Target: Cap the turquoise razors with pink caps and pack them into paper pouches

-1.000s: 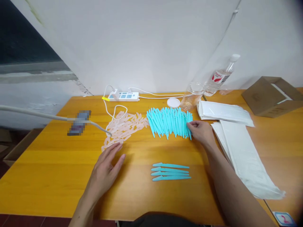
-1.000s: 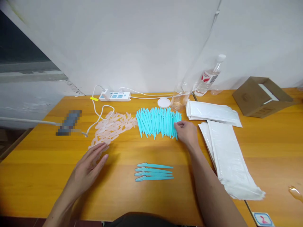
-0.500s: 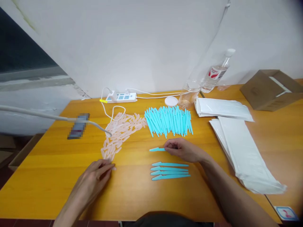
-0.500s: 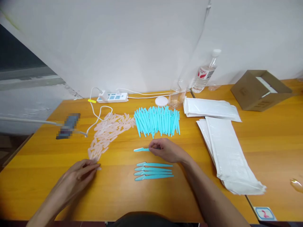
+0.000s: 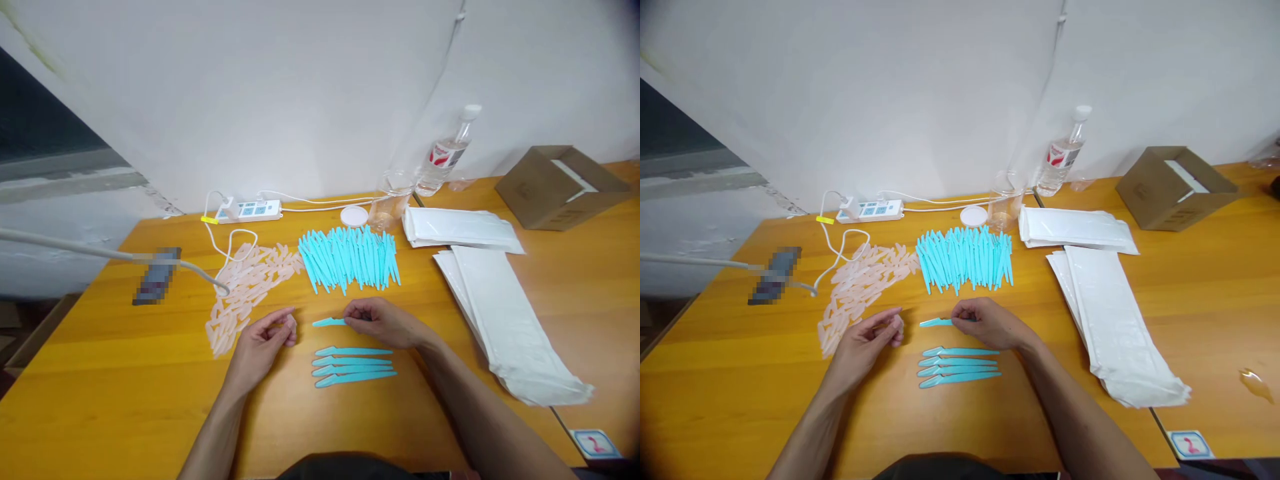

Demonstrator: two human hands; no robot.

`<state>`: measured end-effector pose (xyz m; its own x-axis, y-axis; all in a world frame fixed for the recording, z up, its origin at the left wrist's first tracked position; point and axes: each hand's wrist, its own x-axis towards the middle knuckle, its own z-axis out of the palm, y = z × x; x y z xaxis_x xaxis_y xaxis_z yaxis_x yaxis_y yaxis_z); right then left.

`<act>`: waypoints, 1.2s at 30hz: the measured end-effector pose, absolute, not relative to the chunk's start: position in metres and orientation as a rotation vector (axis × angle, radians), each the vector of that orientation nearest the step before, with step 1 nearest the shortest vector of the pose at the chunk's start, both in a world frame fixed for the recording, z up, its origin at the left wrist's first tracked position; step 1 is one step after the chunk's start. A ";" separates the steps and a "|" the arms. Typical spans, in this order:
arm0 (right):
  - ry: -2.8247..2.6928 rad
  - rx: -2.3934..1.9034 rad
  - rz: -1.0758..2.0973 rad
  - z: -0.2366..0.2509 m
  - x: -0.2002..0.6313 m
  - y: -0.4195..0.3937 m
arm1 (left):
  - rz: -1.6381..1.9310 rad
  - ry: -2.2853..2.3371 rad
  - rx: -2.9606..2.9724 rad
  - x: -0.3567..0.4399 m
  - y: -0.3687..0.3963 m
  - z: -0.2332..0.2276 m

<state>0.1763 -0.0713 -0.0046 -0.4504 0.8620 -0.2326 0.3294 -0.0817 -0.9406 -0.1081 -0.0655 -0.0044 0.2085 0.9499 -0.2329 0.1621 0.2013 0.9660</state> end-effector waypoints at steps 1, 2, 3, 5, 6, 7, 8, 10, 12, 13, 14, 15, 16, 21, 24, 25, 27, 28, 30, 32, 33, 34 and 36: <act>-1.739 -1.285 1.555 -0.005 0.177 -0.071 | 0.807 1.237 1.200 -0.106 -0.065 -0.007; -1.736 -1.286 1.552 -0.005 0.177 -0.071 | 0.796 1.243 1.165 -0.104 -0.065 -0.009; -1.736 -1.290 1.546 -0.005 0.177 -0.071 | 0.788 1.252 1.140 -0.104 -0.065 -0.010; -1.749 -1.294 1.537 -0.006 0.178 -0.071 | 0.785 1.274 1.130 -0.105 -0.067 -0.011; -1.755 -1.296 1.534 -0.006 0.178 -0.071 | 0.790 1.289 1.145 -0.105 -0.068 -0.010; -1.757 -1.296 1.535 -0.006 0.178 -0.070 | 0.794 1.305 1.172 -0.105 -0.069 -0.009; -1.757 -1.295 1.535 -0.006 0.178 -0.070 | 0.794 1.313 1.210 -0.105 -0.070 -0.008; -1.755 -1.293 1.536 -0.007 0.178 -0.070 | 0.781 1.298 1.295 -0.106 -0.072 -0.007; -1.754 -1.295 1.535 -0.006 0.178 -0.070 | 0.751 1.259 1.366 -0.108 -0.073 -0.006; -1.755 -1.297 1.534 -0.006 0.178 -0.070 | 0.728 1.244 1.390 -0.108 -0.073 -0.006; -1.755 -1.302 1.534 -0.006 0.177 -0.070 | 0.706 1.239 1.401 -0.109 -0.073 -0.006; -1.753 -1.306 1.537 -0.006 0.177 -0.070 | 0.683 1.245 1.397 -0.109 -0.073 -0.006; -1.752 -1.310 1.539 -0.005 0.177 -0.070 | 0.660 1.254 1.385 -0.109 -0.073 -0.006; -1.769 -1.318 1.526 -0.005 0.176 -0.071 | 0.581 1.282 1.377 -0.101 -0.072 -0.006; -1.785 -1.325 1.511 -0.004 0.175 -0.071 | 0.575 1.288 1.390 -0.092 -0.072 -0.006; -1.792 -1.326 1.507 -0.004 0.175 -0.071 | 0.569 1.281 1.390 -0.090 -0.071 -0.006; -1.809 -1.329 1.503 -0.002 0.174 -0.072 | 0.557 1.255 1.394 -0.089 -0.070 -0.006; -1.815 -1.330 1.499 -0.002 0.174 -0.072 | 0.554 1.246 1.393 -0.089 -0.070 -0.006; -1.816 -1.330 1.488 -0.001 0.174 -0.072 | 0.560 1.248 1.385 -0.092 -0.069 -0.005; -1.808 -1.322 1.490 0.000 0.175 -0.072 | 0.571 1.267 1.372 -0.097 -0.069 -0.004; -1.803 -1.315 1.495 0.000 0.175 -0.072 | 0.567 1.274 1.364 -0.099 -0.069 -0.004; -1.799 -1.309 1.502 0.000 0.175 -0.072 | 0.558 1.276 1.358 -0.100 -0.070 -0.004; -1.798 -1.301 1.512 0.000 0.175 -0.072 | 0.538 1.265 1.349 -0.101 -0.072 -0.005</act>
